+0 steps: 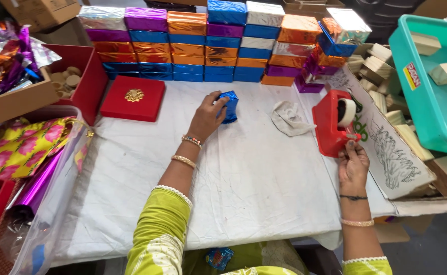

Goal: The recorder is wrapping small wooden blocks in decorative metallic paper and securing them with tape.

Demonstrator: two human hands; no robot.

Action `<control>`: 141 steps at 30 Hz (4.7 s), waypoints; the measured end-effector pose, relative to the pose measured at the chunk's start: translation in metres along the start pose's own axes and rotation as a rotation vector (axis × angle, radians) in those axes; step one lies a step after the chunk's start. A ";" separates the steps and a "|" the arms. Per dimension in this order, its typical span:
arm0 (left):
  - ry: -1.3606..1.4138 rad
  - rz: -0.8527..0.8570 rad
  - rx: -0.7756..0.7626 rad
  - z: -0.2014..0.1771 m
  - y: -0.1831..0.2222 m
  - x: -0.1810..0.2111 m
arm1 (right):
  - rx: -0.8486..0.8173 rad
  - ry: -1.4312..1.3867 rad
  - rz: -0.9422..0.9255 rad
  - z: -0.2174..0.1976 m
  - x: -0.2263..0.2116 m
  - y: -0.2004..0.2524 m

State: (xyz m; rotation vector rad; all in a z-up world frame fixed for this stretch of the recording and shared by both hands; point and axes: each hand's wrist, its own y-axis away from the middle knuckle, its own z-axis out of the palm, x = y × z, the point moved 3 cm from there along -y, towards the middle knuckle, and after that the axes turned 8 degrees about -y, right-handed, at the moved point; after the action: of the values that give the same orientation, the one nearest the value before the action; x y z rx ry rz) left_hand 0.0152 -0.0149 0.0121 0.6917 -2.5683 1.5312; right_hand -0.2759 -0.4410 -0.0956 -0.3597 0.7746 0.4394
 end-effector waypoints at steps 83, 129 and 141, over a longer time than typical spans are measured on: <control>-0.031 0.056 -0.057 -0.006 -0.009 0.010 | -0.805 1.118 -0.293 0.366 0.098 0.089; 0.635 -0.478 -0.200 0.052 0.007 -0.045 | -0.930 0.447 0.142 0.335 0.127 0.048; 0.557 -0.431 -0.025 0.038 -0.003 -0.041 | -1.042 0.324 0.238 0.342 0.128 0.059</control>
State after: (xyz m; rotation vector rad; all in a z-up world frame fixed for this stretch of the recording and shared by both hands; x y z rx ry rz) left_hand 0.0596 -0.0344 -0.0158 0.6447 -1.8822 1.3127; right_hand -0.0237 -0.2011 0.0283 -1.3419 0.8567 1.0191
